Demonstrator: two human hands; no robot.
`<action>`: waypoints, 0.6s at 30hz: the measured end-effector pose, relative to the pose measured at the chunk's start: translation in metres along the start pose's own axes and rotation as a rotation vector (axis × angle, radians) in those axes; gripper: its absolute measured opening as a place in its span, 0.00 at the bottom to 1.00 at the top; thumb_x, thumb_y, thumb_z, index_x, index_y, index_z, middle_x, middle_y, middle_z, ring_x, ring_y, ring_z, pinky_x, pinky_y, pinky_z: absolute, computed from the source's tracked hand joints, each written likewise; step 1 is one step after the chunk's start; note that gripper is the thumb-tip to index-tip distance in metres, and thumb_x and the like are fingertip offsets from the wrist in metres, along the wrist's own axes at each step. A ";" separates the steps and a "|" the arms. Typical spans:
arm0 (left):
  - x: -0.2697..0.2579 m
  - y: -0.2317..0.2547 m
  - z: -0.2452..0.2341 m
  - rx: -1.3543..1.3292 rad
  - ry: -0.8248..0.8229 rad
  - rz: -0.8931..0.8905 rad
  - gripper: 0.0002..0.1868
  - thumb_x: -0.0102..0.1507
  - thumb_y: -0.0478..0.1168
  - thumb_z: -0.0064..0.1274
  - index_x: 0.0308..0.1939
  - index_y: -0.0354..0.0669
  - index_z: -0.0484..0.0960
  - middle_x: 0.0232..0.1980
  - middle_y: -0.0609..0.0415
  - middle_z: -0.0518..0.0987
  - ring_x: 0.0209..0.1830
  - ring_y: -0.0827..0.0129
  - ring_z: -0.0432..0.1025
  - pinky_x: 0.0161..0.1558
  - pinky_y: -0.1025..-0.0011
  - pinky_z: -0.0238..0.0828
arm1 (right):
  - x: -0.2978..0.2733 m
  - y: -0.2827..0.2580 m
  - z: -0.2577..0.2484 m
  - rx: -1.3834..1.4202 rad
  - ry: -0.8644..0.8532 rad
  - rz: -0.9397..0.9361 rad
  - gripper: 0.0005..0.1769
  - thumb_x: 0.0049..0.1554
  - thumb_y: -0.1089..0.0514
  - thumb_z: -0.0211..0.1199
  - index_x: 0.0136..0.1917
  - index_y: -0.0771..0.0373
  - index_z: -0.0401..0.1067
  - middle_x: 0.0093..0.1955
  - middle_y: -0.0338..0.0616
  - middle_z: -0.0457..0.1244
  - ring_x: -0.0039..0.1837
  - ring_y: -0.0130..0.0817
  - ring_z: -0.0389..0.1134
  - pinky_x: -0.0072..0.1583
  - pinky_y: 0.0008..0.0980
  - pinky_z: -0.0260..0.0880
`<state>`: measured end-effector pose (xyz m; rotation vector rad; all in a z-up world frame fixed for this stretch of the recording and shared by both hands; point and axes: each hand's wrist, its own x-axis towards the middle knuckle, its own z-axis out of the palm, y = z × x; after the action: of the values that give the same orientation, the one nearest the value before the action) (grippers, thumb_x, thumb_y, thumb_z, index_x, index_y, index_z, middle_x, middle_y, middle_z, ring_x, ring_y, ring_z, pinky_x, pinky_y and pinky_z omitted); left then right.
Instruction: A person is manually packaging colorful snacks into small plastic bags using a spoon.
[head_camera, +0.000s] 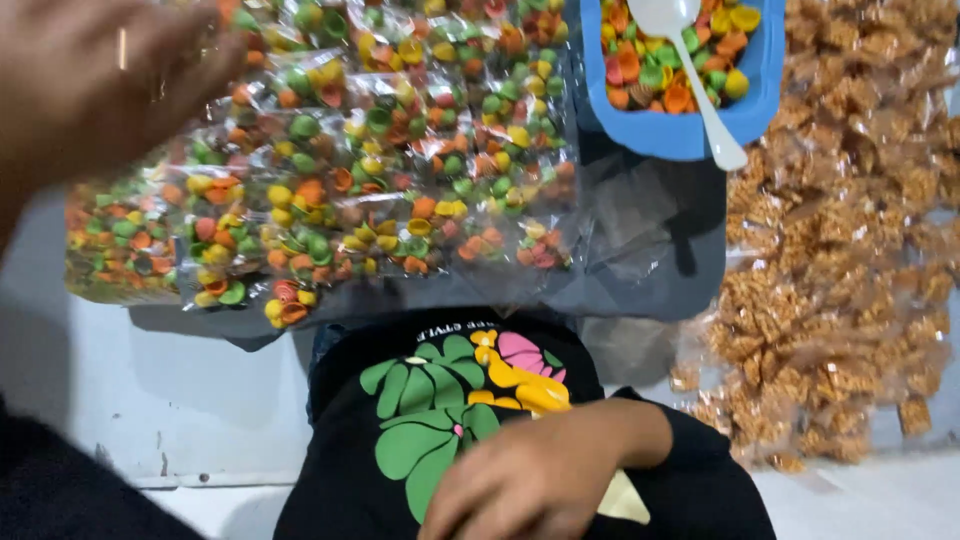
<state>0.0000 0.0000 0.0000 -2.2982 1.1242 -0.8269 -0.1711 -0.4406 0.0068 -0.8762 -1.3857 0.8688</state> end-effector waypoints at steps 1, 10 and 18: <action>0.000 0.024 -0.026 -0.018 0.005 0.007 0.12 0.86 0.52 0.65 0.61 0.51 0.85 0.48 0.64 0.85 0.40 0.82 0.77 0.41 0.85 0.71 | -0.009 -0.002 -0.003 0.006 0.018 0.007 0.15 0.66 0.70 0.55 0.66 0.68 0.65 0.71 0.54 0.59 0.71 0.56 0.67 0.73 0.51 0.72; -0.039 0.170 -0.159 -0.262 0.150 -0.111 0.10 0.66 0.31 0.73 0.49 0.45 0.91 0.50 0.49 0.88 0.44 0.62 0.82 0.43 0.65 0.82 | -0.096 0.013 -0.013 -1.245 1.035 0.792 0.18 0.55 0.63 0.68 0.59 0.68 0.75 0.62 0.53 0.66 0.63 0.45 0.66 0.64 0.40 0.68; 0.014 0.243 -0.092 -0.769 0.611 -0.448 0.11 0.58 0.29 0.59 0.44 0.37 0.89 0.48 0.39 0.85 0.33 0.48 0.80 0.32 0.57 0.78 | -0.164 0.077 -0.062 -1.573 1.064 0.831 0.26 0.56 0.49 0.75 0.59 0.69 0.74 0.54 0.57 0.66 0.62 0.56 0.67 0.67 0.52 0.63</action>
<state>-0.1878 -0.1611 -0.0793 -3.1171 1.3578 -1.5581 -0.1102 -0.5552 -0.1338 -2.6818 -0.4318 -0.4472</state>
